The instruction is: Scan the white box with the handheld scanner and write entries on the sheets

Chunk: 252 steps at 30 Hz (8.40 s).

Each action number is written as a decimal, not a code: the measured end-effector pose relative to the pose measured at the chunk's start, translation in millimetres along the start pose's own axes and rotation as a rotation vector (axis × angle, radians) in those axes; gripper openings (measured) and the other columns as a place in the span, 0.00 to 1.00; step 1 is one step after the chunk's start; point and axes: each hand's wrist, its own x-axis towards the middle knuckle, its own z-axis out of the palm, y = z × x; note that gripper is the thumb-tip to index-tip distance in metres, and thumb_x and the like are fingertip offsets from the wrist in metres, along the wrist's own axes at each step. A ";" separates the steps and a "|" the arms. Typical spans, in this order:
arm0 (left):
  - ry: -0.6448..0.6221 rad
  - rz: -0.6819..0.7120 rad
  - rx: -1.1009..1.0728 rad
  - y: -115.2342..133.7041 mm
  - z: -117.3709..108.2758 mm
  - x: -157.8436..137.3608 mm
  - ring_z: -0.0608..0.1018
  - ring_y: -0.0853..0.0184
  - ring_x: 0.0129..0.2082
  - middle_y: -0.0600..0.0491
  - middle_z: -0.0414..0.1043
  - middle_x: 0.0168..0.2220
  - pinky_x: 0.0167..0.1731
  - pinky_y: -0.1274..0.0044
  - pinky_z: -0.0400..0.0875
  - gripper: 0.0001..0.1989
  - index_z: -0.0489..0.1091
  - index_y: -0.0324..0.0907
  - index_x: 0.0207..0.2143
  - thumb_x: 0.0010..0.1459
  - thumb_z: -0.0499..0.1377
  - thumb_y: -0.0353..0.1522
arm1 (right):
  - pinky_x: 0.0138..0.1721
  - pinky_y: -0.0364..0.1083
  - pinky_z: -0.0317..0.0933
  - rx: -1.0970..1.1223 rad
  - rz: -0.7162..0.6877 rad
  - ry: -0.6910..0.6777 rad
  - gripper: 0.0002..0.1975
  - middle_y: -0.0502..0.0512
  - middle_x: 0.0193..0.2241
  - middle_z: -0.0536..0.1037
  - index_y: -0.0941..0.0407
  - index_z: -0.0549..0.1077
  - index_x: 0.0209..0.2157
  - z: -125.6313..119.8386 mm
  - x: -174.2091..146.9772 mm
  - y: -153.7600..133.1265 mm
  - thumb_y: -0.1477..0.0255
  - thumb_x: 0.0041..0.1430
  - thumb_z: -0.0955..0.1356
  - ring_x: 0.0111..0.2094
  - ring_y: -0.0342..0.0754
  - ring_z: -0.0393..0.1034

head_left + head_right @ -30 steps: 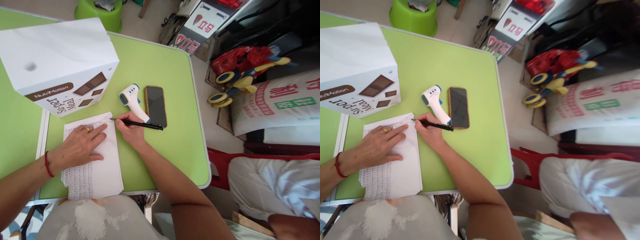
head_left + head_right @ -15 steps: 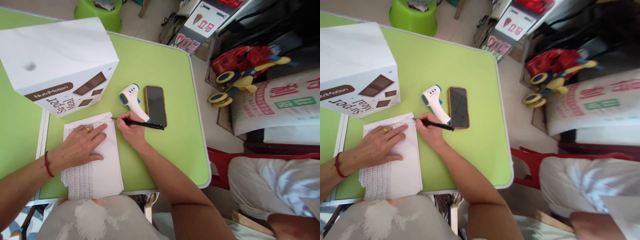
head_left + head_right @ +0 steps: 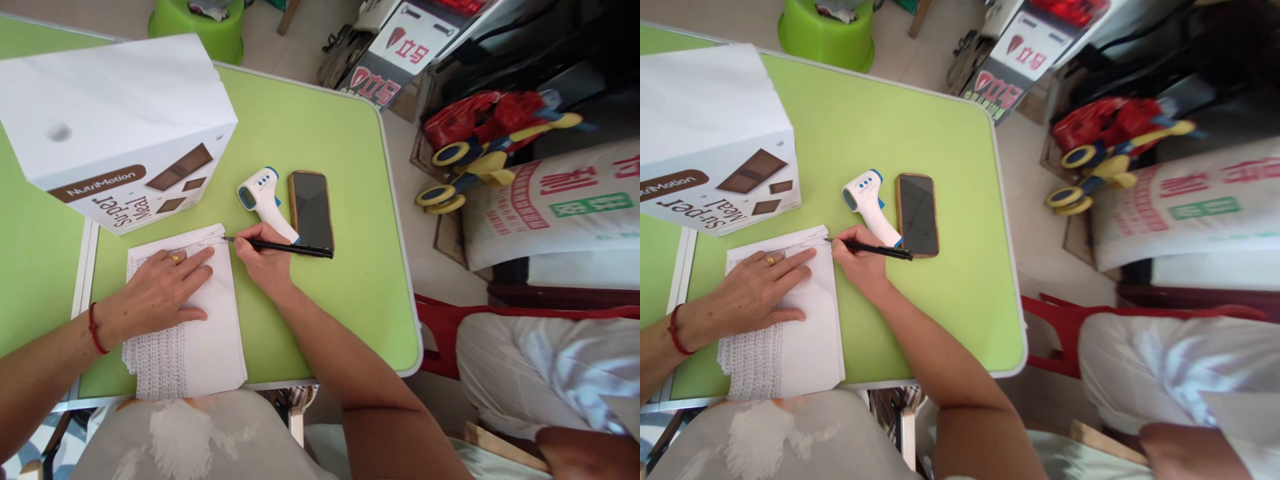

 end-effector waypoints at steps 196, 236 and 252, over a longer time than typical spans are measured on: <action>-0.007 0.006 -0.008 -1.8 -0.7 1.4 0.73 0.56 0.43 0.47 0.55 0.63 0.42 0.66 0.67 0.23 0.66 0.39 0.45 0.55 0.62 0.46 | 0.22 0.42 0.57 0.006 -0.132 -0.073 0.04 0.44 0.17 0.66 0.54 0.66 0.21 1.9 -2.4 8.8 0.75 0.46 0.66 0.20 0.40 0.59; -0.025 0.005 -0.008 -1.0 -1.4 1.6 0.72 0.57 0.43 0.47 0.53 0.64 0.43 0.66 0.67 0.23 0.66 0.39 0.46 0.56 0.61 0.45 | 0.24 0.42 0.54 0.019 -0.156 -0.159 0.06 0.44 0.18 0.64 0.54 0.64 0.20 2.3 -6.8 2.9 0.75 0.48 0.65 0.21 0.40 0.57; -0.035 -0.004 -0.033 -0.7 -1.7 1.6 0.72 0.57 0.43 0.48 0.53 0.64 0.44 0.65 0.67 0.22 0.66 0.39 0.46 0.56 0.62 0.44 | 0.24 0.42 0.54 0.023 -0.161 -0.157 0.06 0.43 0.18 0.64 0.54 0.64 0.21 2.1 -7.9 5.1 0.75 0.48 0.65 0.21 0.39 0.57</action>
